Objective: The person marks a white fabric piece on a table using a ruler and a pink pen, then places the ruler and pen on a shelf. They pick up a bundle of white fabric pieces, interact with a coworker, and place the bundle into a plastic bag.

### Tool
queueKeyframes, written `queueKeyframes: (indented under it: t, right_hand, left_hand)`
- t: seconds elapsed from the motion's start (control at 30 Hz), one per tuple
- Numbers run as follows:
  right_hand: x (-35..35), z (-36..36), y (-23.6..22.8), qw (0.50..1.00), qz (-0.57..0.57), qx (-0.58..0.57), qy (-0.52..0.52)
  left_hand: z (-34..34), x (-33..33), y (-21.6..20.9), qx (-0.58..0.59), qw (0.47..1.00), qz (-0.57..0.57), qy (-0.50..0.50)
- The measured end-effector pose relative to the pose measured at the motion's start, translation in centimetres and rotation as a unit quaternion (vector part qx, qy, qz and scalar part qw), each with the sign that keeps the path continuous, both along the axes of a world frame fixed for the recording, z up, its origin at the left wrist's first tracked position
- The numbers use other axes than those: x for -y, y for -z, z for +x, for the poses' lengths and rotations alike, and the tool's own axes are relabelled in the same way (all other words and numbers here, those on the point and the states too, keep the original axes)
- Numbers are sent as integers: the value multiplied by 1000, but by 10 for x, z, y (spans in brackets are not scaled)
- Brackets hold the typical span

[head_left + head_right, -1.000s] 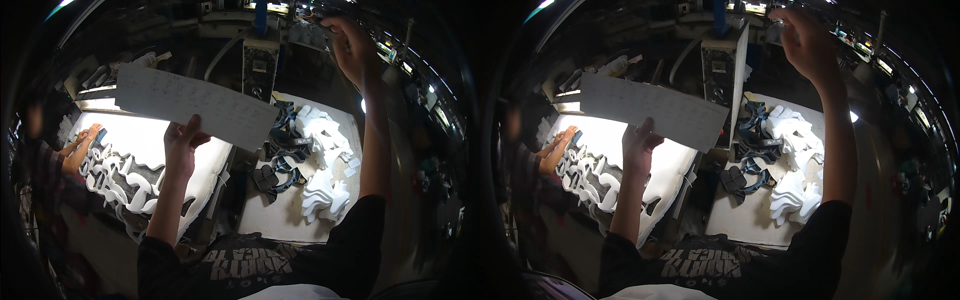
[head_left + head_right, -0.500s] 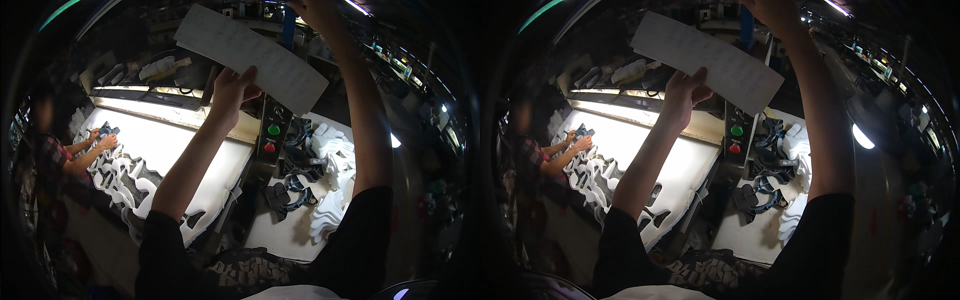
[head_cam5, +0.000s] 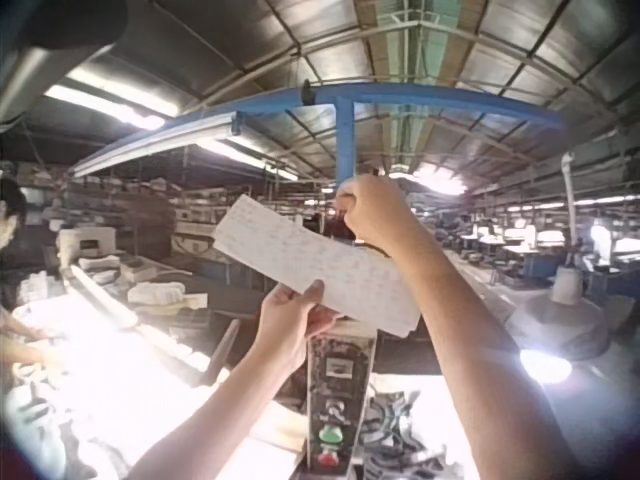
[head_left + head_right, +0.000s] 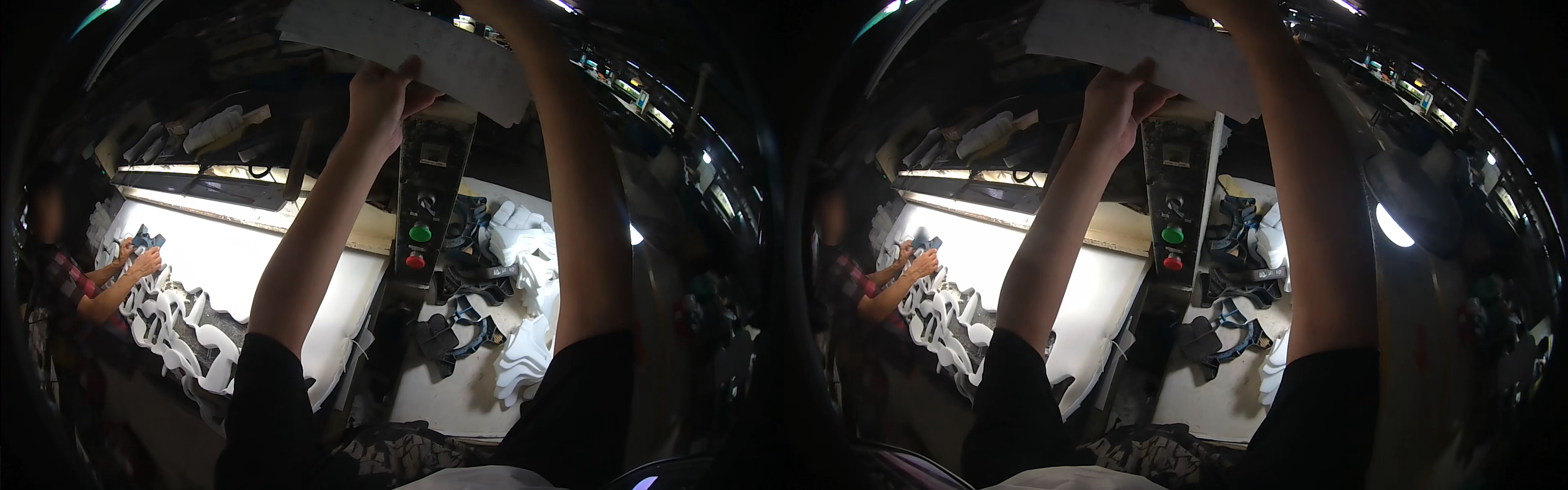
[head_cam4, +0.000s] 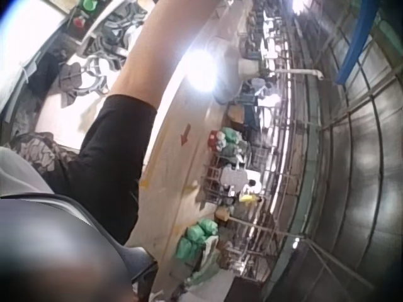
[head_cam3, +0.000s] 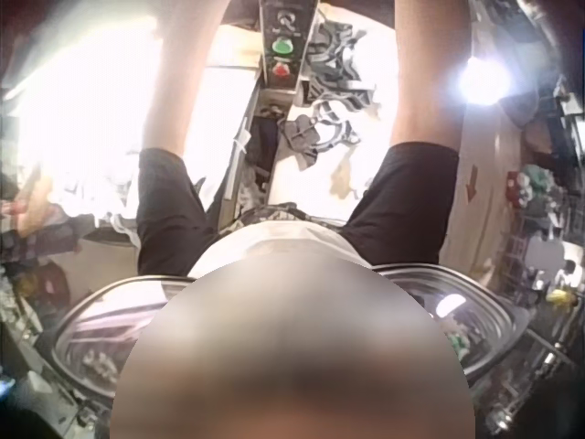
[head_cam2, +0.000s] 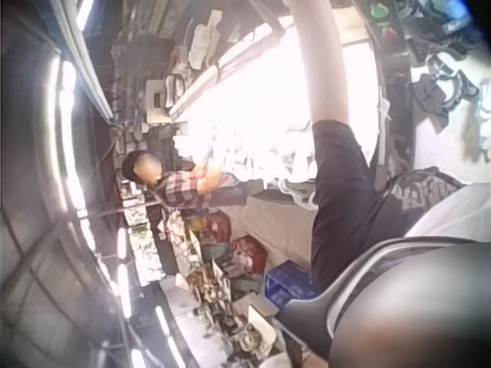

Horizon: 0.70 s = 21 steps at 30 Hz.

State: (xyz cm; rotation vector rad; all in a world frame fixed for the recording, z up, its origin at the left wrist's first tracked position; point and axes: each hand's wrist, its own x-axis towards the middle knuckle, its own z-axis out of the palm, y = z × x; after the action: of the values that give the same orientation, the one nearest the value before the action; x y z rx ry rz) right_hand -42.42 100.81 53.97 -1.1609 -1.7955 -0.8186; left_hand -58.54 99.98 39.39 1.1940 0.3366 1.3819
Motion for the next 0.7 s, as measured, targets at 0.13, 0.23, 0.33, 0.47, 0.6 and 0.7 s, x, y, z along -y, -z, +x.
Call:
queueKeyframes:
  t: [0.13, 0.23, 0.33, 0.47, 0.6, 0.7]
  right_hand:
    - [-6, 0, 1, 1000, 1, -19, 9]
    - [-5, 0, 2, 1000, 11, -25, -14]
    - [-3, -2, 2, 999, 13, -11, -38]
    - [-5, -6, 3, 1000, 24, -11, -15]
    - [2, -6, 2, 1000, 28, -8, 9]
    - [13, -12, 1, 997, -14, -43, 61]
  left_hand:
    - [5, -4, -5, 3, 1000, 6, 4]
    - [2, -5, -9, 2, 1000, 18, 10]
    - [-3, 1, -9, 10, 1000, 9, 4]
    - [-5, 5, -9, 30, 999, 21, 11]
    - [-3, 0, -15, 27, 999, 43, 8]
    - [-5, 2, -18, 11, 998, 54, -5]
